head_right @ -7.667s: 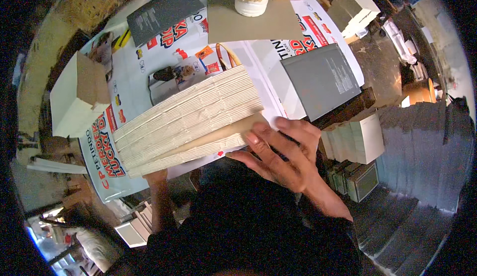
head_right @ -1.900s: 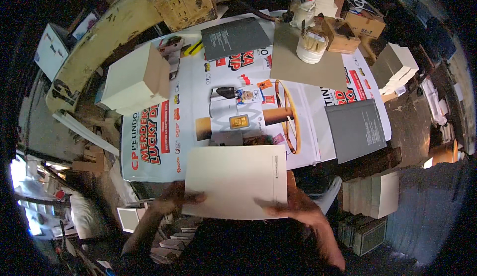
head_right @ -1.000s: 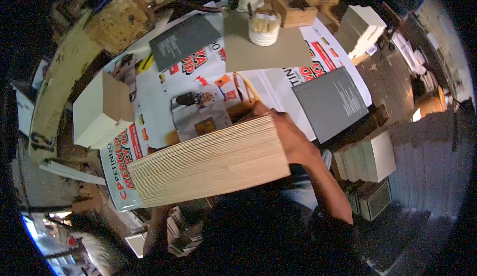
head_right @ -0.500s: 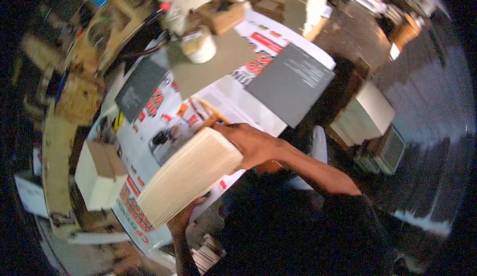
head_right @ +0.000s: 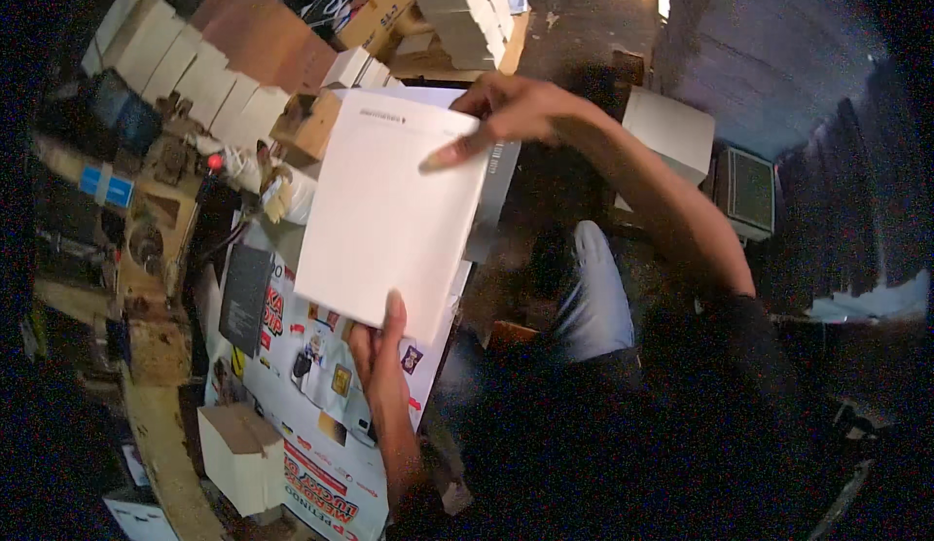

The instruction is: The person applies adhesive to the spines of paper stacks using a brush and stacks them together.

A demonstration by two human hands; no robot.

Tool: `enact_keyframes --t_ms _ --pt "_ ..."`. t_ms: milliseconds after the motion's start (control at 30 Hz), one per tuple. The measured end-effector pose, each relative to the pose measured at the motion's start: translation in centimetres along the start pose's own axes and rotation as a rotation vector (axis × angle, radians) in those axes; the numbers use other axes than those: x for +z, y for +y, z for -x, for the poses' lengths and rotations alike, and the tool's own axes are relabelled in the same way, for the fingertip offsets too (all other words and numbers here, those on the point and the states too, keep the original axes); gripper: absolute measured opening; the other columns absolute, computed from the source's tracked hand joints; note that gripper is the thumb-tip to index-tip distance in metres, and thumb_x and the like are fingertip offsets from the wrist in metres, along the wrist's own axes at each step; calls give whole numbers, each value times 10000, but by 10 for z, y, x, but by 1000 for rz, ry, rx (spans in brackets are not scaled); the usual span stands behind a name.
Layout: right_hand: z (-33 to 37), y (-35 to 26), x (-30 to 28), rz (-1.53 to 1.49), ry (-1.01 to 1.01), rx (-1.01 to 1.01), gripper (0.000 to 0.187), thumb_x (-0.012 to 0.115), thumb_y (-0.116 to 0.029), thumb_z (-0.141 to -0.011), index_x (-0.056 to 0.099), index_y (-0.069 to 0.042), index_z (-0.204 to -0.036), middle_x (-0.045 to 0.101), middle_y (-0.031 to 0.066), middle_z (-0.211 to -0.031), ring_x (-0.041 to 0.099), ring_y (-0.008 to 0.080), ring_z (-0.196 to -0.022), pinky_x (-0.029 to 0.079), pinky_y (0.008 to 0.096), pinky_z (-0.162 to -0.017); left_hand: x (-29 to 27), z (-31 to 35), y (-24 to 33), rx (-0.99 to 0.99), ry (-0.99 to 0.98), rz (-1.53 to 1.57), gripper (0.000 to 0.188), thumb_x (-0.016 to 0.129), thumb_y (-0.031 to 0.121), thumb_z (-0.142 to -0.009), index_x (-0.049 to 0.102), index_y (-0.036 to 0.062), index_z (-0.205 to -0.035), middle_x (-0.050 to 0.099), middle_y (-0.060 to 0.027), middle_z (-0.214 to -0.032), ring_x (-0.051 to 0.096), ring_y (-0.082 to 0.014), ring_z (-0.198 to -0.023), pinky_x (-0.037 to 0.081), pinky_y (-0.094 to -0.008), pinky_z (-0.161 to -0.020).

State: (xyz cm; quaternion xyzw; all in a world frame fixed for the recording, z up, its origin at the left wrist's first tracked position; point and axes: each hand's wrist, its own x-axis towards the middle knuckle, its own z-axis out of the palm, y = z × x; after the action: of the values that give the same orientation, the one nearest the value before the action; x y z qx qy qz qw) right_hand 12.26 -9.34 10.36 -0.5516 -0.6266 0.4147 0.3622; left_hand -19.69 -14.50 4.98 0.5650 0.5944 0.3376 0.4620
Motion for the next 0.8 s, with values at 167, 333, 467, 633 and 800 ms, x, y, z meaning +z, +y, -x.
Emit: enact_keyframes --t_ms 167,333,467,633,800 --pt "-44 74 -44 4 112 191 563 859 -361 -694 719 18 -1086 719 115 -1008 630 165 -936 470 299 -858 51 -44 18 -24 -173 -3 536 735 467 -844 671 -40 -1003 640 -38 -814 571 -91 -705 423 -236 -579" --pt "-54 100 -56 -39 27 270 521 845 -342 -705 723 42 -1036 720 107 -934 624 173 -906 467 305 -851 74 -67 9 -58 -232 159 538 752 477 -824 685 -47 -926 662 -58 -739 607 -106 -636 454 -227 -558" --pt "-46 89 -50 -39 73 291 708 873 -397 -632 666 39 -1150 663 139 -1088 616 225 -988 473 319 -881 67 -78 1 -115 -259 15 589 707 569 -824 674 -6 -947 663 -72 -776 597 -123 -604 451 -255 -576" --pt "-35 76 -56 23 64 228 773 839 -532 -639 684 41 -1133 654 217 -1150 590 355 -1133 537 441 -906 69 -75 11 -89 -264 -130 658 664 635 -823 660 -17 -910 652 -85 -731 593 -133 -553 484 -254 -537" --pt "-49 88 -60 -11 -43 303 817 868 -531 -591 672 -16 -1195 654 148 -1144 634 243 -1037 559 345 -809 55 -85 9 89 -91 -434 626 637 557 -889 653 -65 -818 605 -75 -626 582 -148 -542 500 -301 -527"
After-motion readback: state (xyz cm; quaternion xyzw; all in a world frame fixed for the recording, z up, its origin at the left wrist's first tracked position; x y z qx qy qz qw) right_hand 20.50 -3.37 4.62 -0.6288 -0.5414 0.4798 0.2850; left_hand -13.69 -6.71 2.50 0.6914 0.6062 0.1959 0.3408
